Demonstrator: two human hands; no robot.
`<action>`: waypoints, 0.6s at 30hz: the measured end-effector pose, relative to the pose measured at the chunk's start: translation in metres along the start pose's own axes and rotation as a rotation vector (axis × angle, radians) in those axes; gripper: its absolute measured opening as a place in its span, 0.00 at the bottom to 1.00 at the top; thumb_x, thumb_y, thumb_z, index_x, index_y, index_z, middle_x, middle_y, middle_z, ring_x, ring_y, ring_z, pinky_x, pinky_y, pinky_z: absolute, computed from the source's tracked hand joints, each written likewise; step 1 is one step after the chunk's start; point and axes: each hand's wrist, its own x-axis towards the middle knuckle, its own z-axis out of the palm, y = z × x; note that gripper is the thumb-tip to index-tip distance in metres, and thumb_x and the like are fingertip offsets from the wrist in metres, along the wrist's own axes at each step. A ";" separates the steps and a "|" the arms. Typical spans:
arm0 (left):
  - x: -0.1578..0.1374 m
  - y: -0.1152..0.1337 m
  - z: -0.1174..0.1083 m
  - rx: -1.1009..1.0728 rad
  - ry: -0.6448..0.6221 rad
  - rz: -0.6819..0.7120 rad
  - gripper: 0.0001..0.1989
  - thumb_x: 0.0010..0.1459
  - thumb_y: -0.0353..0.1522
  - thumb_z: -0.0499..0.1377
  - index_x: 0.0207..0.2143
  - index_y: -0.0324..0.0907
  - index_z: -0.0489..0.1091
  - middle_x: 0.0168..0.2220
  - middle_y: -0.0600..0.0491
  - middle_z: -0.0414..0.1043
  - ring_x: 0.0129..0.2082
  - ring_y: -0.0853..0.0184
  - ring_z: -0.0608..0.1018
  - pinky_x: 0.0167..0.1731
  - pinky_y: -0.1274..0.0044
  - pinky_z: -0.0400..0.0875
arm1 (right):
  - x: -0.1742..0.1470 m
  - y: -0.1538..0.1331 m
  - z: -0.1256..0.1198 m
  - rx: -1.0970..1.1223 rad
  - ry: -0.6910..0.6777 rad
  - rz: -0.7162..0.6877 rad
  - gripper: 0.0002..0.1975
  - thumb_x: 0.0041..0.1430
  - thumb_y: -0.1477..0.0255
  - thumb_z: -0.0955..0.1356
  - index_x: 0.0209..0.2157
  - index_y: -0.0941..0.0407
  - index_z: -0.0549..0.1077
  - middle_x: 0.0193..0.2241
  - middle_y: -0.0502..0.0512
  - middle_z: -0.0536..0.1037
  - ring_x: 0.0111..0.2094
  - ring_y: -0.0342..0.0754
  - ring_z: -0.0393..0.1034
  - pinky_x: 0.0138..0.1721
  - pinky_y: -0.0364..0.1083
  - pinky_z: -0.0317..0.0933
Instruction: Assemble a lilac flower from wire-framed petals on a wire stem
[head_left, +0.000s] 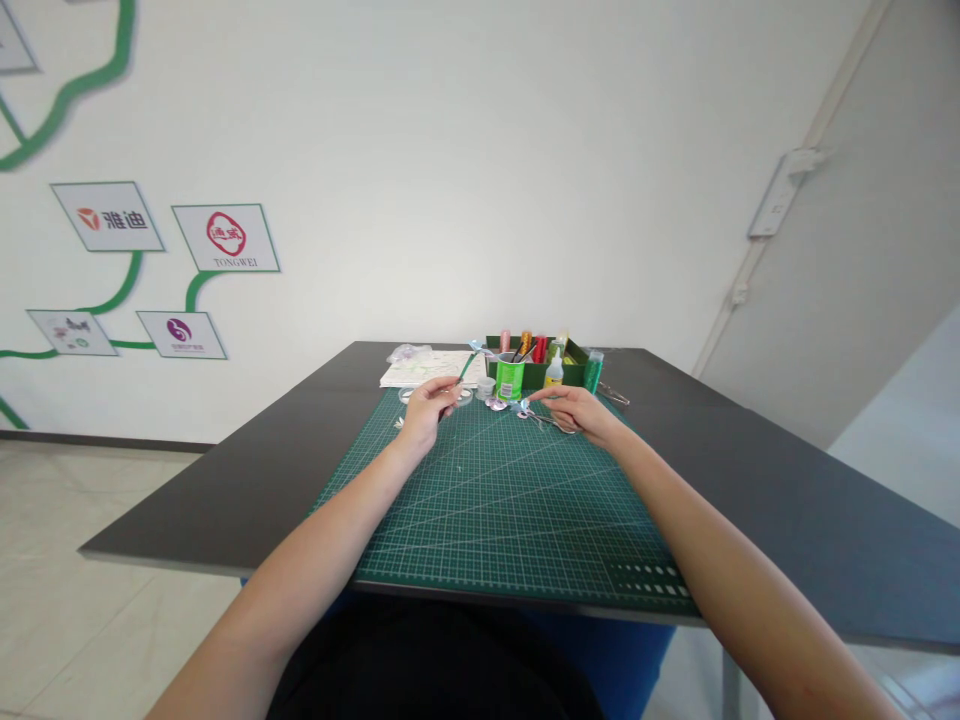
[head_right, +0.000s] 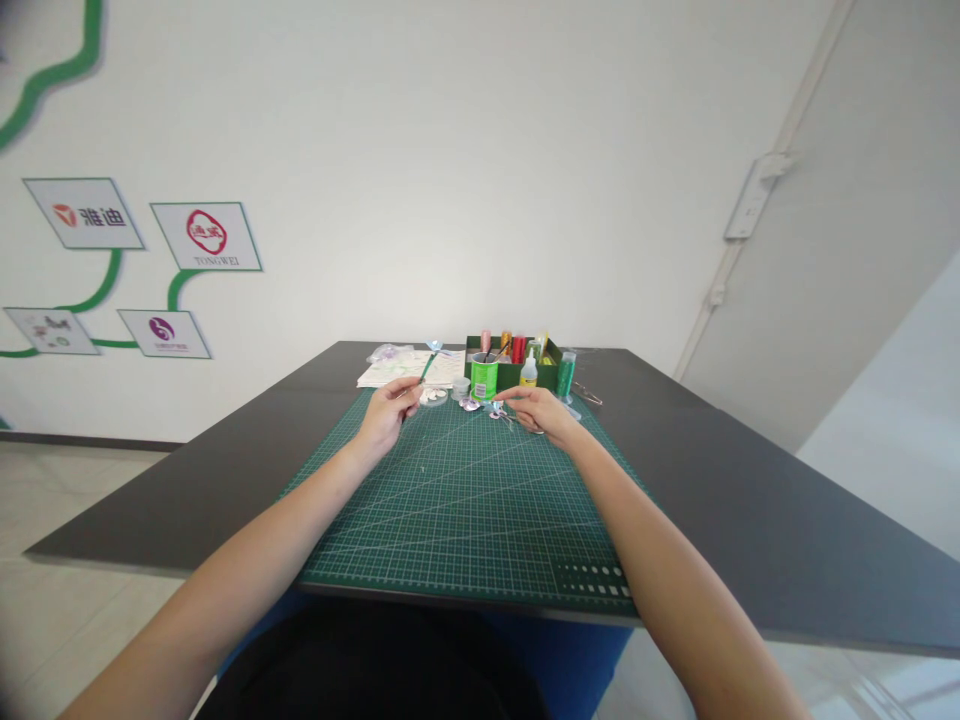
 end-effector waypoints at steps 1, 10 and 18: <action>0.000 0.000 -0.001 -0.002 0.008 -0.001 0.18 0.37 0.32 0.72 0.33 0.37 0.77 0.21 0.57 0.68 0.18 0.77 0.64 0.19 0.81 0.55 | 0.000 0.000 -0.002 -0.002 0.008 -0.005 0.18 0.53 0.67 0.70 0.43 0.64 0.76 0.09 0.38 0.55 0.11 0.36 0.43 0.16 0.41 0.36; 0.001 0.003 -0.001 -0.031 0.036 0.010 0.18 0.35 0.32 0.72 0.33 0.37 0.77 0.22 0.57 0.69 0.19 0.77 0.65 0.18 0.81 0.54 | -0.001 -0.002 -0.015 -0.039 0.082 -0.031 0.20 0.52 0.67 0.71 0.44 0.65 0.75 0.08 0.38 0.54 0.12 0.36 0.43 0.15 0.41 0.36; 0.000 0.003 0.000 -0.034 0.050 0.000 0.18 0.35 0.32 0.72 0.33 0.37 0.77 0.23 0.56 0.70 0.19 0.77 0.65 0.18 0.81 0.54 | 0.000 0.002 -0.028 -0.076 0.227 -0.020 0.22 0.47 0.65 0.72 0.42 0.65 0.75 0.08 0.38 0.55 0.12 0.37 0.44 0.15 0.41 0.37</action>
